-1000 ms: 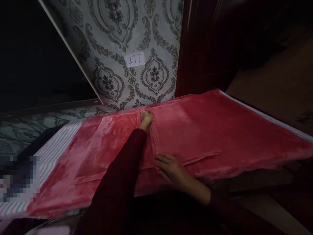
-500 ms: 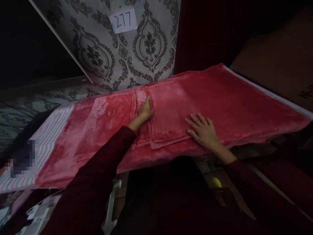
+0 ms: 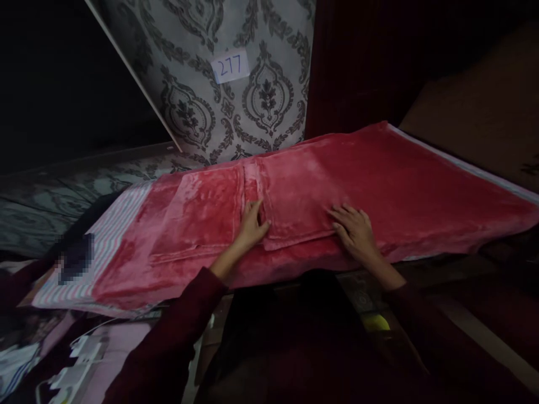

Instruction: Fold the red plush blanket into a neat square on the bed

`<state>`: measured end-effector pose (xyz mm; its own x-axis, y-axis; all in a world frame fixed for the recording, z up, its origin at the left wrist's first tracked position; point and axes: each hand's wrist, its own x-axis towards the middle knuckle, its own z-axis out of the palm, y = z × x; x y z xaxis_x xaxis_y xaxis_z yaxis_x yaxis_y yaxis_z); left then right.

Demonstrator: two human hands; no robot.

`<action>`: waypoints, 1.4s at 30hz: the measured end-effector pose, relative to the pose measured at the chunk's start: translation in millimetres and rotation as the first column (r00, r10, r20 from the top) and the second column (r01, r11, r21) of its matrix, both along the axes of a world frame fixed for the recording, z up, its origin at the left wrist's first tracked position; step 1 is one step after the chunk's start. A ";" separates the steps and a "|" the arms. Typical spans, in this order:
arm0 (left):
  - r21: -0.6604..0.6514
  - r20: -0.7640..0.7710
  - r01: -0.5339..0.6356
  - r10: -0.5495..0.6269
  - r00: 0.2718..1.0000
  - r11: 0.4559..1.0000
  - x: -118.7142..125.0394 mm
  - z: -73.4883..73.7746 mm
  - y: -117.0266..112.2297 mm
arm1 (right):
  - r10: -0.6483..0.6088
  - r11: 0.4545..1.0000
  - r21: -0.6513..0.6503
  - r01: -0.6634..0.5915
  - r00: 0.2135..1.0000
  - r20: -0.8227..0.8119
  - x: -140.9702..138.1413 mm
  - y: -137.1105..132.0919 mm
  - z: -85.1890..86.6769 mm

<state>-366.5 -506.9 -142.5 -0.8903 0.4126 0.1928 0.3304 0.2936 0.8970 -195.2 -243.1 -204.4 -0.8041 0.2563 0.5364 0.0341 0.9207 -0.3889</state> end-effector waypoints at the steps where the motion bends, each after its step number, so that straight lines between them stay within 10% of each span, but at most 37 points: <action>1: -0.069 -0.086 0.047 -0.053 0.995 0.997 8.0 0.3 -5.9 | 0.013 1.000 -0.023 -0.013 1.000 -0.024 -0.8 -0.8 2.7; 7: -0.346 -0.207 0.245 -0.328 0.922 0.906 20.9 7.1 -16.3 | 0.290 0.956 -0.057 -0.289 0.957 0.008 -11.9 3.3 18.9; 19: -0.236 0.006 0.387 -0.397 0.918 0.891 0.2 31.4 1.4 | 0.390 0.920 -0.114 -0.374 0.899 0.198 -36.3 23.0 32.4; 27: -0.138 -0.466 0.151 -0.199 0.862 0.979 -63.4 51.1 50.2 | -0.085 0.995 -0.072 0.068 0.960 -0.267 -67.8 55.1 70.0; 32: -0.616 -0.387 0.319 -0.629 0.675 0.721 -13.6 26.3 -17.5 | 0.312 0.950 0.069 -0.304 0.936 -0.165 -11.5 21.6 34.6; 36: -0.723 -0.297 0.350 -0.726 0.620 0.595 17.9 16.9 -54.6 | 0.354 0.926 0.147 -0.348 0.935 -0.021 12.0 17.2 12.5; 42: -0.516 -0.380 0.352 -0.577 0.723 0.781 11.2 7.7 -33.3 | 0.273 0.958 0.110 -0.265 0.959 -0.071 1.0 26.0 7.5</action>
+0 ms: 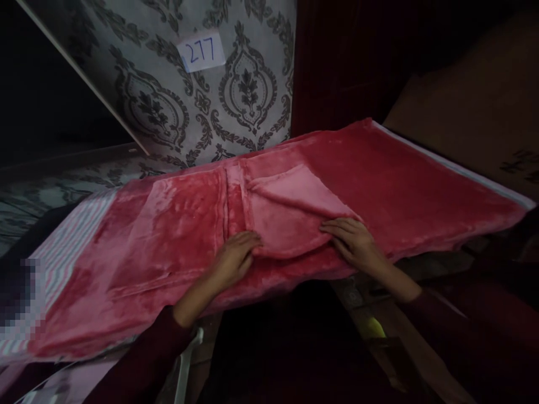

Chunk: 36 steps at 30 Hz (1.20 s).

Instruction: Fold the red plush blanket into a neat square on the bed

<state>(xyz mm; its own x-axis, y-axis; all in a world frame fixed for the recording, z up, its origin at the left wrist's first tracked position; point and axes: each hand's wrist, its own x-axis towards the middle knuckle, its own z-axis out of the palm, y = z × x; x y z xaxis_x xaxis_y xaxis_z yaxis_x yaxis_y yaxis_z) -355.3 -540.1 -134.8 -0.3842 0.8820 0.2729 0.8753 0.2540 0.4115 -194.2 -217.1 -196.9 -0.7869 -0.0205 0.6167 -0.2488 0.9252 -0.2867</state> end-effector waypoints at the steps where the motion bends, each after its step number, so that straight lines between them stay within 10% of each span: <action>1: 0.045 0.042 -0.065 0.063 0.997 0.997 -2.3 -2.2 5.5 | -0.013 1.000 -0.016 0.013 1.000 -0.003 -2.9 0.1 -0.3; 11: 0.174 0.285 -0.577 0.520 0.805 0.798 -5.3 -33.1 37.6 | -0.299 0.954 -0.035 0.297 0.952 -0.066 -23.2 -19.0 0.1; 26: 0.058 -0.218 -0.302 0.307 0.926 0.952 8.5 -30.4 22.5 | -0.095 0.992 0.090 0.091 0.994 0.046 -41.4 -58.6 3.0; 36: 0.019 -0.300 -0.355 0.344 0.890 0.935 3.6 -13.3 24.8 | -0.100 0.992 0.077 0.105 0.992 -0.073 -49.1 -58.2 7.3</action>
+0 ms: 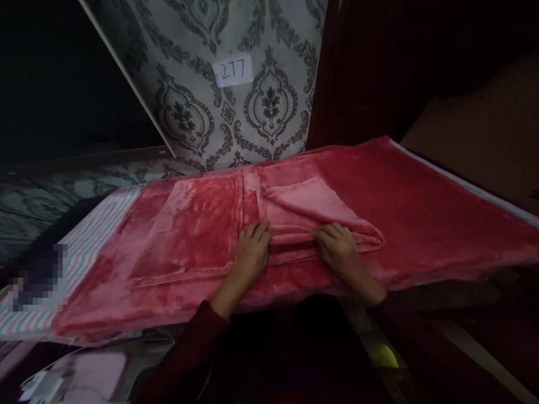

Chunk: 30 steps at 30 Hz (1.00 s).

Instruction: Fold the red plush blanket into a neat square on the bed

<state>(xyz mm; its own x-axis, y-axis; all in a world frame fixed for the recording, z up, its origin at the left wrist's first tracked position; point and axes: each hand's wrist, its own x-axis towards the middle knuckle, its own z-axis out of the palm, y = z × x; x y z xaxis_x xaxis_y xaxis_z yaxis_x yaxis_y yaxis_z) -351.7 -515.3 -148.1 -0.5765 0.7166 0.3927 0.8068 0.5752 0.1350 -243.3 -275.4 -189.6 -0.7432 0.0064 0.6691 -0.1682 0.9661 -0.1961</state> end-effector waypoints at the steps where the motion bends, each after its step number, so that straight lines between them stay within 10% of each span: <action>1: 0.008 -0.035 -0.003 0.003 0.999 1.000 2.1 -0.5 -2.8 | 0.016 1.000 0.003 -0.016 1.000 -0.020 1.7 -0.8 -1.6; 8: -0.168 0.001 -0.024 0.025 1.000 0.986 16.6 -11.3 -11.7 | 0.078 0.996 0.057 -0.075 0.996 -0.044 8.0 -8.8 -13.8; 16: -0.204 -0.008 0.035 -0.037 0.999 0.978 26.8 10.8 -5.5 | 0.114 0.993 -0.006 -0.114 0.993 -0.033 13.0 -18.8 10.3; 20: -0.231 0.072 0.199 -0.187 0.980 0.952 30.7 -1.6 1.9 | 0.177 0.983 0.043 -0.181 0.980 0.088 5.9 -31.2 -6.6; 30: -0.212 0.178 0.154 -0.117 0.977 0.965 34.5 -17.8 -5.8 | -0.004 0.996 0.088 -0.015 0.977 0.213 24.3 -16.6 -28.7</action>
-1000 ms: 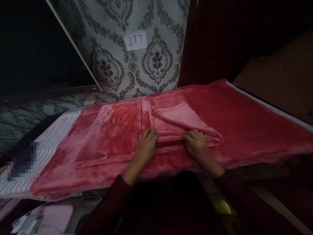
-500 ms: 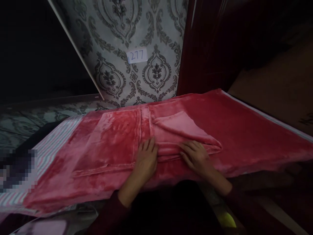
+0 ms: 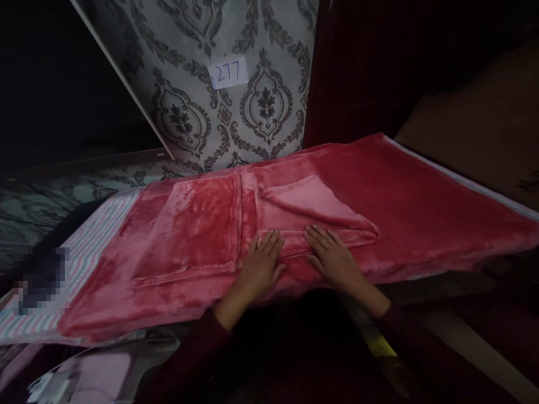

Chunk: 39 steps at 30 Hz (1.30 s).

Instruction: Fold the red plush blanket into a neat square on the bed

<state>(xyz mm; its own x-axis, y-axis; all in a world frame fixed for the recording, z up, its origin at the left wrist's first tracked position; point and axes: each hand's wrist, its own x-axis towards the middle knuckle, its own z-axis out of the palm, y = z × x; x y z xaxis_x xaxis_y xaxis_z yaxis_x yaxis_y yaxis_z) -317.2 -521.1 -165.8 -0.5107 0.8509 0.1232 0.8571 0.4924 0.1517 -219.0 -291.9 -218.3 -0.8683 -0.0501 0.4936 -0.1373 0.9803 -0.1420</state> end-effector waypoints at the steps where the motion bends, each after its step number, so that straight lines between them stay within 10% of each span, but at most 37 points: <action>1: 0.001 0.005 -0.008 0.008 1.000 1.000 0.6 1.0 -0.6 | 0.006 1.000 -0.011 -0.006 1.000 -0.009 2.1 3.6 2.4; 9: 0.056 -0.054 -0.021 0.024 0.998 0.998 -2.4 11.9 5.0 | -0.074 0.969 -0.243 0.042 0.989 -0.125 -45.3 76.7 63.9; 14: 0.073 -0.144 0.008 0.003 0.990 0.997 -2.5 12.3 10.5 | -0.223 0.883 -0.369 0.292 0.950 0.218 -117.6 122.7 99.4; 23: 0.012 -0.098 0.067 -0.066 0.993 0.998 3.3 -2.3 6.2 | -0.237 0.785 -0.469 0.405 0.895 0.377 -150.0 119.3 101.2; 28: 0.228 0.266 0.009 -0.071 0.961 0.974 -6.0 20.0 13.7 | -0.234 0.765 -0.521 0.378 0.918 0.322 -151.2 104.5 106.6; 31: 0.445 0.708 -0.278 -0.144 0.691 0.851 -26.5 40.6 29.1 | -0.164 0.822 -0.528 0.213 0.977 0.139 -135.8 75.2 110.2; 35: 0.315 0.902 -0.688 -0.431 0.004 0.653 -60.5 56.4 48.2 | 0.217 0.876 -0.397 -0.275 0.958 -0.187 -91.0 34.1 110.4; 39: 0.178 0.884 -0.820 -0.455 -0.110 0.544 -77.6 52.2 53.1 | 0.154 0.872 -0.422 -0.246 0.958 -0.240 -55.2 45.7 110.4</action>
